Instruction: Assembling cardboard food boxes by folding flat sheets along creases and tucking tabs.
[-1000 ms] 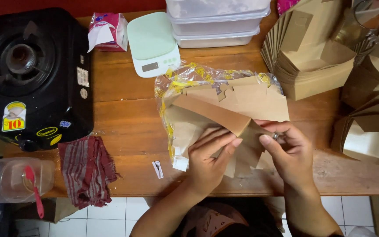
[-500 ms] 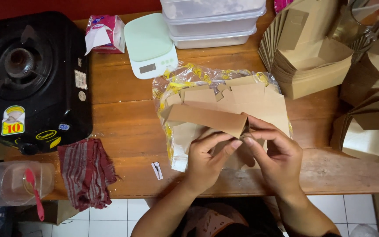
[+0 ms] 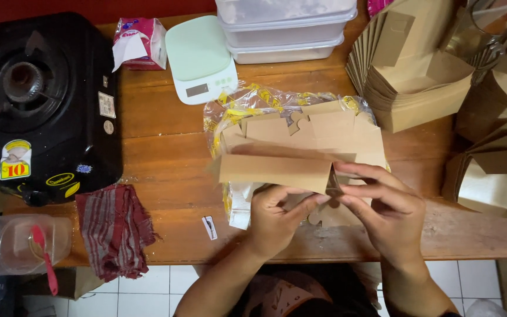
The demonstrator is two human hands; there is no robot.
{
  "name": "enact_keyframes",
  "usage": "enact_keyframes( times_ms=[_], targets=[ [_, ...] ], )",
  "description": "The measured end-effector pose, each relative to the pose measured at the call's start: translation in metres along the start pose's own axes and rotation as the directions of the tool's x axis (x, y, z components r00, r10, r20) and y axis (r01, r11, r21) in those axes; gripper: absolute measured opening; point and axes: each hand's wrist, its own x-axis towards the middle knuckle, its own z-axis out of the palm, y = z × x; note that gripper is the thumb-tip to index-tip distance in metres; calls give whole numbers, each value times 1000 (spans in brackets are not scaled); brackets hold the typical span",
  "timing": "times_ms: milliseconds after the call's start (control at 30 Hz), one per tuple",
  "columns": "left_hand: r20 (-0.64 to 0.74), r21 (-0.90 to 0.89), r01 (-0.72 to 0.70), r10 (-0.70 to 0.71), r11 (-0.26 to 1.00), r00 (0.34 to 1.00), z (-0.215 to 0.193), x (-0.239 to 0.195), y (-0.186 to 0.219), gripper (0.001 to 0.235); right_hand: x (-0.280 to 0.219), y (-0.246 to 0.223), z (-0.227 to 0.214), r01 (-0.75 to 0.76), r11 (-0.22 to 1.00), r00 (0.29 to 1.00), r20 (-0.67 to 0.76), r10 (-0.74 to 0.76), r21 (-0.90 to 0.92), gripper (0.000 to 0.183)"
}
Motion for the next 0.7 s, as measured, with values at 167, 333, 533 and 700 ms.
enact_keyframes(
  times_ms=[167,333,533,700],
  targets=[
    [15,65,6,-7,998,1000,-2,-9,-11,19,0,8,-4,19,999,999,39,-18,-35,8],
    [98,95,-25,15,995,995,-7,-7,-10,17,6,6,-3,60,998,997,44,-59,-29,8],
    [144,109,-65,49,992,988,-5,10,14,18,10,5,15,122,984,992,28,-120,-126,13],
    [239,197,-41,-8,979,971,-3,9,23,38,1,9,19,131,879,989,3,-146,-458,19]
  ],
)
